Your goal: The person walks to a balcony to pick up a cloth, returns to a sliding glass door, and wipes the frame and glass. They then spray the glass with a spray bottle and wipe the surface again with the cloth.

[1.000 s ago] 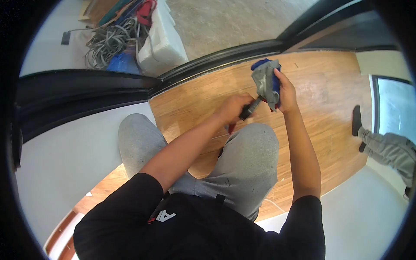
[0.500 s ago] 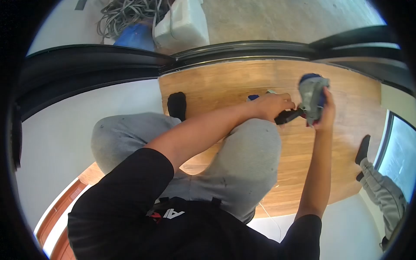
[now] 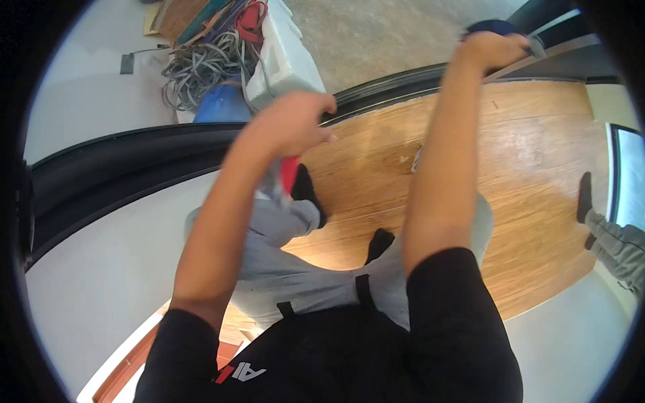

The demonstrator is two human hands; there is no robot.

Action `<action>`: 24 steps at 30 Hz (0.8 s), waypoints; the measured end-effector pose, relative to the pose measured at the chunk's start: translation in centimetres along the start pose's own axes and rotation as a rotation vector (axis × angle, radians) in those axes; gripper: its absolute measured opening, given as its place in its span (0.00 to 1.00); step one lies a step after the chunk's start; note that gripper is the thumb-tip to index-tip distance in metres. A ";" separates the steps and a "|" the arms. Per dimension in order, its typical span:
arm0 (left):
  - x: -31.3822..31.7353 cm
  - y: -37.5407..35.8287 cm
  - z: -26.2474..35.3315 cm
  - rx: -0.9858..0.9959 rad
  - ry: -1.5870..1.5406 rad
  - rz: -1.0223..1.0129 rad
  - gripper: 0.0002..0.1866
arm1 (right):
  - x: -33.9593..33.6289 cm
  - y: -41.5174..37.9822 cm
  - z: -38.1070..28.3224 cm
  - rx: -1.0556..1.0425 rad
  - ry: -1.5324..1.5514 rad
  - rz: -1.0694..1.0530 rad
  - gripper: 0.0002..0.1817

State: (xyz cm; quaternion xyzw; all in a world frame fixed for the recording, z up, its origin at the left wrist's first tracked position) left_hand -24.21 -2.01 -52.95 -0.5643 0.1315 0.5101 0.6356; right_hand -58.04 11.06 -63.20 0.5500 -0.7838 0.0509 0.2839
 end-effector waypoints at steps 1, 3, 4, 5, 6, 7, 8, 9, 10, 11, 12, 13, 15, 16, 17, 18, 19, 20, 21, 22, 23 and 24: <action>-3.2 -4.9 0.9 0.046 -0.181 0.146 0.20 | 0.7 -3.7 0.1 0.010 -0.153 -0.036 0.34; -8.1 -13.6 2.4 -0.020 -0.578 0.366 0.21 | 0.6 -9.7 1.9 0.064 -0.250 -0.145 0.41; -8.4 -17.5 1.5 0.113 -0.589 0.855 0.21 | 0.0 -13.5 2.6 0.198 -0.192 -0.152 0.43; -9.7 -21.4 0.4 0.098 -0.634 1.118 0.20 | -0.7 -17.3 3.3 0.331 -0.138 -0.152 0.46; -9.9 -24.8 -0.9 0.033 -0.701 1.597 0.18 | -1.7 -22.4 5.3 0.472 -0.135 -0.161 0.46; -10.1 -27.1 -3.2 0.072 -0.689 1.697 0.18 | -2.7 -27.6 7.3 0.613 -0.134 -0.172 0.47; -10.3 -29.3 -5.4 0.109 -0.669 1.797 0.19 | -2.9 -32.4 6.4 0.834 -0.102 -0.129 0.47; -9.6 -27.9 -6.0 -0.180 -0.490 1.991 0.22 | -3.8 -37.0 8.2 0.791 -0.062 -0.229 0.47; -9.6 -26.8 -7.3 -0.280 -0.476 1.892 0.24 | -3.2 -38.2 6.5 0.760 -0.140 -0.260 0.47; -9.9 -25.7 -9.3 -0.371 -0.460 1.798 0.27 | -3.3 -37.2 7.7 0.699 -0.144 -0.210 0.46; -9.1 -25.0 -10.1 -0.430 -0.553 1.778 0.32 | -3.6 -35.4 9.0 0.647 -0.143 -0.175 0.46; -8.3 -24.3 -10.9 -0.489 -0.646 1.755 0.39 | -4.8 -31.7 9.9 0.719 -0.176 -0.173 0.45; -8.4 -24.9 -14.3 -0.325 -0.826 1.504 0.42 | -7.3 -23.2 13.3 0.568 -0.149 -0.209 0.44; -8.3 -25.0 -15.4 -0.231 -0.911 1.393 0.43 | -6.4 -22.2 13.3 0.555 -0.085 -0.183 0.44; -8.1 -24.7 -16.0 -0.203 -0.913 1.409 0.44 | -5.9 -21.5 13.6 0.538 -0.021 -0.151 0.44; -7.8 -24.3 -16.5 -0.171 -0.921 1.411 0.44 | -6.3 -21.0 13.3 0.516 0.033 -0.110 0.45; -7.8 -24.0 -16.4 -0.167 -0.908 1.431 0.45 | -6.6 -24.8 13.9 0.599 0.000 -0.164 0.47; -7.7 -23.8 -16.4 -0.163 -0.896 1.450 0.45 | -5.3 -29.0 10.0 0.796 -0.179 -0.155 0.48; -7.8 -24.2 -16.3 -0.192 -0.864 1.478 0.45 | -5.4 -35.1 10.8 0.796 -0.191 -0.203 0.47; -8.1 -24.8 -17.4 -0.116 -0.901 1.383 0.46 | -4.3 -40.1 8.7 0.678 -0.301 -0.277 0.43; -8.4 -25.3 -18.5 -0.045 -0.938 1.284 0.47 | -4.1 -43.5 7.8 0.698 -0.334 -0.390 0.41; -8.6 -25.9 -19.6 0.020 -0.973 1.183 0.48 | -4.1 -42.4 8.5 0.636 -0.419 -0.421 0.40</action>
Point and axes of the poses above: each hand's wrist, its own y-axis towards the middle knuckle, its own x-axis out of the palm, z = x × y, the point moved 3 cm from there along y, towards the middle knuckle, and after that the axes turned 8 degrees about -z, right-handed, at the moved point
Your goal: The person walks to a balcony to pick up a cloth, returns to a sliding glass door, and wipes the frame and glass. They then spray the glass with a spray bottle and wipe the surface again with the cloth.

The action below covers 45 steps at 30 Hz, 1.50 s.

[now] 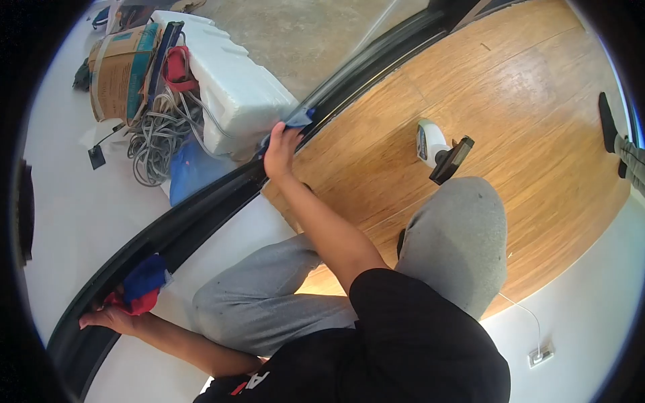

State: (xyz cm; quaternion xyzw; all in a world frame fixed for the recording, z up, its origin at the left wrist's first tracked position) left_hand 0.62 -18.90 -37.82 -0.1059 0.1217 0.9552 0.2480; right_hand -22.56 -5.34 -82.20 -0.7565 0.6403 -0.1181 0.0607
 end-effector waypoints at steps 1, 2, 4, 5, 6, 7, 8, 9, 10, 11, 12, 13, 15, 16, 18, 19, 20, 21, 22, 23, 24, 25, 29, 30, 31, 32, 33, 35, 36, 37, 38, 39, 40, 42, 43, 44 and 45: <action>3.1 -0.4 0.4 0.065 0.111 0.249 0.48 | -0.8 1.5 0.4 -0.030 -0.094 -0.003 0.40; 2.5 -0.5 0.5 0.068 0.152 0.285 0.50 | -2.3 3.2 0.9 -0.051 -0.192 -0.014 0.40; 1.3 -0.8 0.5 0.070 0.234 0.360 0.52 | -8.2 12.8 -0.3 -0.183 -0.110 0.084 0.42; -1.4 -0.5 0.3 0.051 0.199 0.271 0.53 | -11.5 17.9 -1.4 -0.239 0.036 0.144 0.44; -1.2 -0.3 0.5 0.051 0.193 0.258 0.53 | -12.7 19.7 -1.6 -0.244 0.147 0.160 0.45; -1.0 -0.2 0.7 0.051 0.187 0.246 0.54 | -14.0 21.4 -2.1 -0.252 0.259 0.177 0.46; 2.5 -0.4 0.8 0.078 0.196 0.317 0.54 | -13.9 21.5 -2.9 -0.212 0.267 0.215 0.46; 3.7 -0.6 1.0 0.089 0.196 0.353 0.53 | -13.9 21.5 -3.9 -0.177 0.272 0.254 0.46; 5.0 -0.8 1.1 0.100 0.196 0.388 0.53 | -12.3 19.5 -2.8 -0.235 0.167 0.218 0.45; 5.2 -0.9 1.2 0.099 0.191 0.381 0.53 | -10.3 15.7 -2.7 -0.238 0.212 0.147 0.44; 4.0 -0.6 0.9 0.082 0.141 0.288 0.53 | -8.1 11.2 -2.6 -0.127 0.169 0.130 0.42; 2.9 -0.3 0.7 0.062 0.093 0.197 0.52 | -6.0 7.1 -2.2 0.018 0.181 0.118 0.40; -1.8 0.6 0.1 0.015 0.021 0.017 0.52 | -4.1 0.9 -0.8 0.077 -0.072 -0.012 0.37; -2.0 0.6 0.1 0.014 0.033 0.014 0.52 | -4.0 -0.9 -0.8 0.071 -0.144 -0.081 0.35; 3.7 -0.3 0.7 0.094 0.189 0.267 0.51 | -4.9 0.7 -0.1 -0.002 -0.132 0.038 0.31; 5.3 -0.6 0.9 0.119 0.242 0.357 0.51 | -5.5 2.5 0.4 -0.041 -0.122 0.099 0.30; 5.8 -0.8 1.0 0.121 0.245 0.371 0.51 | -7.1 5.5 -0.2 -0.070 -0.158 0.175 0.26; 6.0 -0.7 1.1 0.125 0.244 0.385 0.52 | -9.4 9.0 -1.5 -0.098 -0.193 0.254 0.22; 6.2 -0.7 1.2 0.129 0.243 0.399 0.52 | -11.8 12.4 -2.5 -0.152 -0.208 0.273 0.19; 6.5 -0.8 1.3 0.132 0.234 0.415 0.52 | -13.6 14.2 -3.2 -0.208 -0.226 0.292 0.16; 6.6 -0.8 1.4 0.138 0.232 0.422 0.52 | -13.5 13.9 -3.1 -0.213 -0.253 0.310 0.16; 6.6 -0.9 1.4 0.145 0.230 0.428 0.52 | -13.3 13.3 -3.2 -0.221 -0.282 0.331 0.15; 8.9 -0.9 1.6 0.214 0.238 0.443 0.53 | -11.6 9.5 -2.5 -0.245 -0.283 0.383 0.12; 9.6 -0.9 1.6 0.241 0.247 0.458 0.54 | -11.2 9.4 -1.6 -0.230 -0.262 0.367 0.12; 9.1 -0.8 1.6 0.195 0.228 0.451 0.56 | -12.5 11.1 -3.0 -0.275 -0.329 0.383 0.09; 9.1 -0.8 1.5 0.193 0.222 0.431 0.56 | -13.0 12.7 -3.9 -0.288 -0.286 0.429 0.09; 9.2 -0.7 1.6 0.188 0.219 0.411 0.56 | -13.4 14.1 -4.5 -0.296 -0.245 0.473 0.08; 9.0 -1.3 1.7 0.169 0.229 0.408 0.55 | -13.3 12.8 -5.3 -0.307 -0.335 0.498 0.07; 8.9 -1.3 1.7 0.169 0.225 0.428 0.55 | -12.4 11.0 -4.9 -0.325 -0.308 0.487 0.06; 9.0 -1.0 1.6 0.183 0.214 0.428 0.55 | -11.2 9.4 -3.7 -0.352 -0.277 0.483 0.06; 9.1 -0.6 1.5 0.197 0.204 0.428 0.54 | -10.7 8.5 -3.9 -0.376 -0.246 0.478 0.06; 9.0 -0.5 1.6 0.211 0.206 0.411 0.54 | -11.1 8.8 -3.5 -0.313 -0.226 0.433 0.07; 8.7 -0.6 1.7 0.219 0.222 0.398 0.54 | -12.1 9.9 -3.6 -0.304 -0.260 0.423 0.08; 8.1 -1.1 1.5 0.156 0.170 0.507 0.51 | -13.6 12.8 -3.5 -0.277 -0.327 0.381 0.11; 8.2 -1.3 1.5 0.154 0.180 0.541 0.51 | -13.2 12.4 -4.1 -0.239 -0.186 0.432 0.11; 8.9 -1.3 1.6 0.170 0.188 0.539 0.51 | -12.5 11.6 -3.9 -0.305 -0.224 0.427 0.10; 9.7 -1.4 1.8 0.187 0.196 0.536 0.51 | -11.9 10.6 -3.4 -0.376 -0.263 0.430 0.09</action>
Point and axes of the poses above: each hand's wrist, its own y-axis towards the middle knuckle, its own x-axis out of the palm, z = x × y, the point moved 3 cm from there along y, towards the middle knuckle, and after that the axes turned 8 degrees about -z, right-handed, at the moved point
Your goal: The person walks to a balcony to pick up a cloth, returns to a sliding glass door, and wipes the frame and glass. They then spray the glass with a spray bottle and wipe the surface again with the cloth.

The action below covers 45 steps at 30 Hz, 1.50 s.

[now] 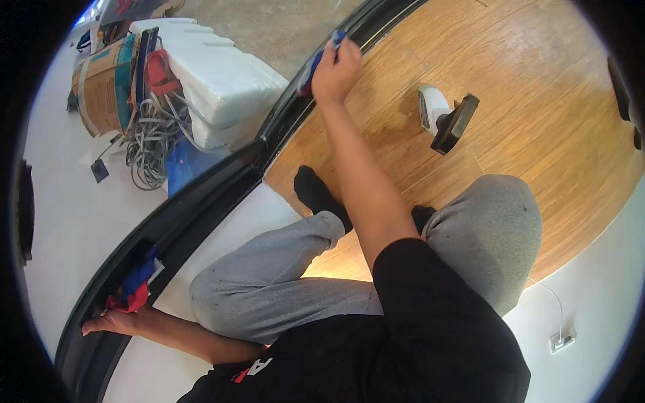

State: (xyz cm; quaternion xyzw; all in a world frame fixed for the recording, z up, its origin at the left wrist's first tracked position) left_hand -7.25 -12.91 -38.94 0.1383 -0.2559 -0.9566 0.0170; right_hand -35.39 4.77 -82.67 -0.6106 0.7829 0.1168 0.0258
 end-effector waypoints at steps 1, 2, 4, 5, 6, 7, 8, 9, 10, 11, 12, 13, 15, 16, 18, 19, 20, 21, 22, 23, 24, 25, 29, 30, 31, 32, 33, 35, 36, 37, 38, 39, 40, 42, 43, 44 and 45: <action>0.7 -0.4 0.3 0.018 0.003 -0.002 0.51 | 0.0 -0.5 -0.7 -0.083 -0.026 0.015 0.07; 1.1 -0.6 0.4 0.021 0.000 -0.001 0.51 | 0.0 -1.2 -0.5 0.070 0.078 0.004 0.07; 0.6 -0.2 0.0 -0.004 -0.005 -0.003 0.52 | -1.0 1.5 0.1 0.043 -0.005 -0.039 0.07; 0.0 0.4 -0.3 -0.029 -0.017 -0.007 0.53 | -1.1 2.8 0.4 0.032 -0.042 -0.073 0.08; -0.5 0.5 -0.4 -0.045 -0.016 -0.007 0.53 | -0.8 3.3 0.8 0.045 0.011 -0.044 0.09; -0.2 0.3 -0.2 -0.038 -0.012 -0.009 0.53 | -0.6 2.5 0.7 0.010 -0.019 -0.040 0.09; 0.0 0.1 0.0 -0.031 -0.009 -0.011 0.53 | -0.4 1.3 0.5 -0.025 -0.051 -0.029 0.09; 0.3 -0.1 0.2 -0.024 -0.005 -0.013 0.54 | -0.2 0.4 0.3 -0.066 -0.082 -0.008 0.09; 0.9 -0.4 0.4 0.012 0.007 -0.037 0.54 | -0.2 -0.9 0.1 -0.007 0.006 -0.036 0.09; 1.0 -0.3 0.3 0.010 -0.002 -0.054 0.55 | -0.4 -0.4 0.4 -0.030 -0.005 -0.034 0.08; 1.1 -0.3 0.2 0.007 -0.011 -0.071 0.55 | -0.6 0.3 1.0 -0.053 -0.015 -0.037 0.08; 0.6 0.2 -0.1 -0.030 -0.042 -0.075 0.56 | -0.7 1.1 1.5 -0.075 -0.023 -0.046 0.07; -0.4 0.3 -0.3 -0.068 -0.048 -0.037 0.55 | -0.9 2.7 0.8 -0.007 -0.070 -0.091 0.06; -0.5 0.3 -0.3 -0.065 -0.040 -0.001 0.55 | -0.7 2.7 0.4 -0.029 -0.090 -0.070 0.06; 0.2 0.3 0.0 0.000 -0.055 -0.044 0.51 | -0.5 1.4 0.5 -0.068 -0.094 -0.059 0.06; 0.5 0.3 0.1 0.033 -0.063 -0.065 0.49 | -0.4 0.1 0.4 -0.027 -0.011 -0.074 0.06; 0.4 0.5 0.0 0.041 -0.076 -0.054 0.49 | -0.6 -1.4 0.0 0.015 0.068 -0.090 0.07; 0.2 0.7 0.0 0.048 -0.084 -0.041 0.48 | -0.8 -2.0 0.1 0.057 0.146 -0.112 0.07; 0.2 0.5 0.1 0.058 -0.052 -0.073 0.46 | -0.9 -0.9 0.8 0.000 -0.003 -0.054 0.07; -0.6 0.9 -0.5 -0.002 -0.110 -0.023 0.46 | -1.0 1.4 1.5 0.043 -0.064 -0.055 0.08; -1.8 1.8 -1.2 -0.060 -0.157 0.028 0.46 | -1.1 4.4 2.0 0.095 -0.125 -0.062 0.09; -1.9 1.7 -1.1 -0.066 -0.157 0.044 0.42 | -1.0 7.7 2.5 0.029 -0.117 0.013 0.09; 0.9 -0.3 0.7 0.026 -0.092 -0.001 0.34 | -0.9 9.5 2.3 -0.062 -0.160 0.085 0.10; 1.1 -0.4 0.6 0.033 -0.109 -0.027 0.34 | -0.7 7.2 2.4 0.015 -0.149 -0.021 0.09; 0.8 -0.1 0.4 0.033 -0.091 -0.027 0.35 | -0.8 4.3 1.3 0.032 -0.142 -0.094 0.10; 0.6 0.2 0.1 0.032 -0.073 -0.027 0.39 | -0.8 1.2 0.5 0.055 -0.140 -0.170 0.11; 0.3 0.5 -0.2 0.032 -0.055 -0.028 0.46 | -0.2 -1.9 0.6 0.046 -0.016 -0.157 0.11; -0.7 1.3 -0.7 -0.008 -0.085 -0.020 0.43 | 0.1 -3.5 0.6 0.029 0.053 -0.123 0.12; -1.9 2.0 -1.2 -0.029 -0.089 -0.004 0.41 | 0.2 -2.6 1.5 0.023 -0.003 -0.098 0.12; -3.0 2.6 -1.6 -0.049 -0.093 0.012 0.40 | 0.2 -1.2 1.9 0.016 -0.058 -0.072 0.11; -4.1 3.4 -2.0 -0.056 -0.086 0.026 0.40 | -0.1 1.3 2.5 0.054 -0.059 -0.077 0.12; -3.6 3.0 -1.6 -0.036 -0.069 0.022 0.39 | -0.1 3.3 3.2 0.088 -0.059 -0.076 0.13; -3.0 2.6 -1.2 -0.017 -0.052 0.019 0.38 | 0.0 3.8 3.3 0.061 -0.076 -0.040 0.13; -0.8 1.3 -0.2 0.062 -0.012 -0.001 0.37 | -0.2 5.0 2.9 -0.002 -0.109 0.041 0.14; 0.3 0.8 0.2 0.119 0.002 -0.015 0.37 | -0.2 4.5 2.5 0.003 -0.068 0.003 0.13; 0.7 0.6 0.3 0.110 -0.016 -0.019 0.37 | -0.4 2.2 2.1 0.009 -0.032 -0.038 0.13; 0.8 0.4 0.3 0.097 -0.029 -0.024 0.37 | -0.8 0.5 2.0 0.017 0.000 -0.085 0.12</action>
Point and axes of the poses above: each hand's wrist, its own y-axis towards the middle knuckle, its own x-axis out of the palm, z = x × y, the point moved 3 cm from there along y, towards the middle knuckle, and after that the axes turned 8 degrees about -z, right-handed, at the moved point
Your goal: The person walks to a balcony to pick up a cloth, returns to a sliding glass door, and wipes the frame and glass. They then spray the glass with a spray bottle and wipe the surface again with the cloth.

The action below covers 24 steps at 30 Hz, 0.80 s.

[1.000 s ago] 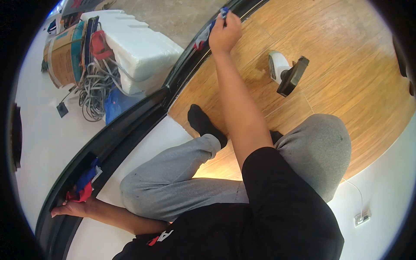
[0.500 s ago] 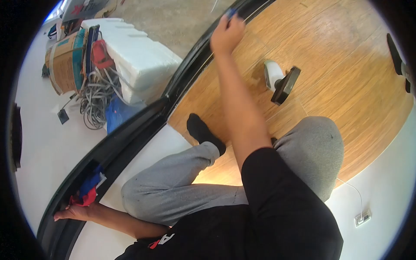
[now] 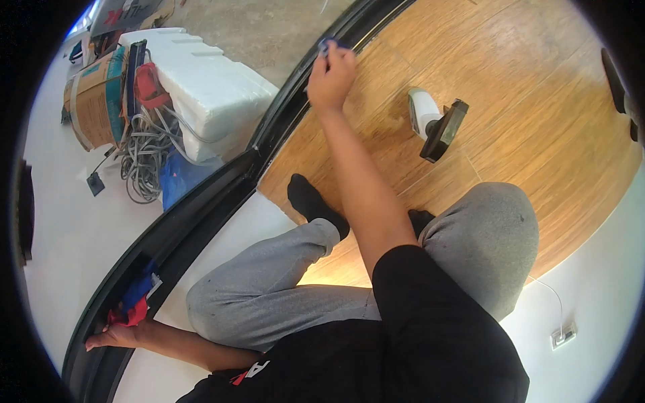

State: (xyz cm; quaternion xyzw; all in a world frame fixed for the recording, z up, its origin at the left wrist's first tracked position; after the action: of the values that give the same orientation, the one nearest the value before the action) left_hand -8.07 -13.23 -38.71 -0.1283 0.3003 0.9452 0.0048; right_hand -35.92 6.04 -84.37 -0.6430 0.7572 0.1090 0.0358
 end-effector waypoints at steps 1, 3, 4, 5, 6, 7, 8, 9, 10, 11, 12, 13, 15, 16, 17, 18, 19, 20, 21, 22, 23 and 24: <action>-0.6 0.1 -0.2 -0.031 -0.020 0.011 0.37 | -0.3 -0.6 0.1 -0.006 0.019 -0.036 0.12; -2.7 1.0 -1.2 -0.107 -0.071 0.051 0.37 | -0.1 -2.0 0.4 -0.007 0.066 -0.124 0.12; -3.3 1.4 -1.4 -0.115 -0.080 0.057 0.38 | 0.2 -1.6 1.4 0.059 0.102 -0.080 0.12; -3.9 1.8 -1.6 -0.122 -0.089 0.064 0.38 | 0.5 -0.4 3.1 0.129 0.138 -0.036 0.12; -4.6 2.3 -1.9 -0.130 -0.098 0.070 0.39 | 0.6 0.4 4.4 0.202 0.175 0.011 0.12; -3.6 1.7 -1.5 -0.102 -0.065 0.071 0.39 | 0.3 1.0 4.8 0.229 0.264 0.031 0.12; -3.3 1.7 -1.4 -0.081 -0.061 0.061 0.39 | -0.1 2.0 4.8 0.252 0.353 0.058 0.12; -2.9 1.7 -1.3 -0.060 -0.057 0.051 0.39 | -0.4 2.8 4.7 0.272 0.439 0.090 0.11; -2.5 1.7 -1.2 -0.039 -0.054 0.041 0.39 | -0.8 3.5 3.8 0.240 0.354 0.106 0.11; -1.9 1.4 -1.0 -0.015 -0.046 0.044 0.40 | -1.2 4.1 2.7 0.204 0.268 0.119 0.11; -1.7 1.1 -1.0 -0.018 -0.043 0.054 0.41 | -1.5 4.4 1.5 0.171 0.180 0.127 0.10; -1.5 0.8 -0.9 -0.022 -0.040 0.063 0.42 | -1.1 4.4 0.6 0.136 0.180 0.116 0.10; -2.7 1.4 -1.4 -0.040 -0.034 0.092 0.43 | -0.6 3.2 0.4 -0.002 0.065 0.107 0.10; -2.8 1.5 -1.4 -0.037 -0.033 0.092 0.41 | -0.4 2.4 0.2 -0.071 0.011 0.103 0.10; -3.0 1.6 -1.4 -0.035 -0.032 0.092 0.40 | -0.1 1.2 0.2 -0.054 0.029 0.068 0.10; -2.2 1.1 -1.0 -0.019 -0.033 0.070 0.38 | -0.1 1.2 0.0 -0.040 0.039 0.065 0.10; -1.8 1.0 -1.0 -0.030 -0.054 0.060 0.35 | -0.1 1.2 -0.1 -0.025 0.049 0.061 0.10; -1.5 0.8 -0.9 -0.041 -0.076 0.051 0.34 | 0.0 1.0 0.0 -0.004 0.058 0.055 0.10; -1.6 0.8 -0.8 -0.083 -0.108 0.057 0.34 | -0.2 2.3 0.2 -0.105 -0.021 0.108 0.10; -2.0 0.7 -0.6 -0.122 -0.137 0.069 0.35 | -0.4 2.2 0.7 -0.066 0.015 0.103 0.10; -2.2 0.6 -0.5 -0.102 -0.116 0.060 0.36 | -0.3 2.7 0.4 -0.034 0.058 0.104 0.10; -2.1 0.6 -0.6 -0.082 -0.101 0.048 0.36 | -0.3 3.0 0.1 -0.004 0.100 0.111 0.10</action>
State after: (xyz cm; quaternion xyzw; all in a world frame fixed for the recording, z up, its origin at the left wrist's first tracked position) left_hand -5.97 -13.94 -38.27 -0.0733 0.2638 0.9618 -0.0077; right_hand -38.85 6.85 -84.05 -0.6049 0.7922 0.0800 -0.0093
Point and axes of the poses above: each hand's wrist, its own y-axis towards the middle knuckle, its own x-axis out of the palm, z = x × y, the point moved 3 cm from there along y, towards the middle knuckle, and after that the axes turned 8 degrees about -z, right-handed, at the moved point
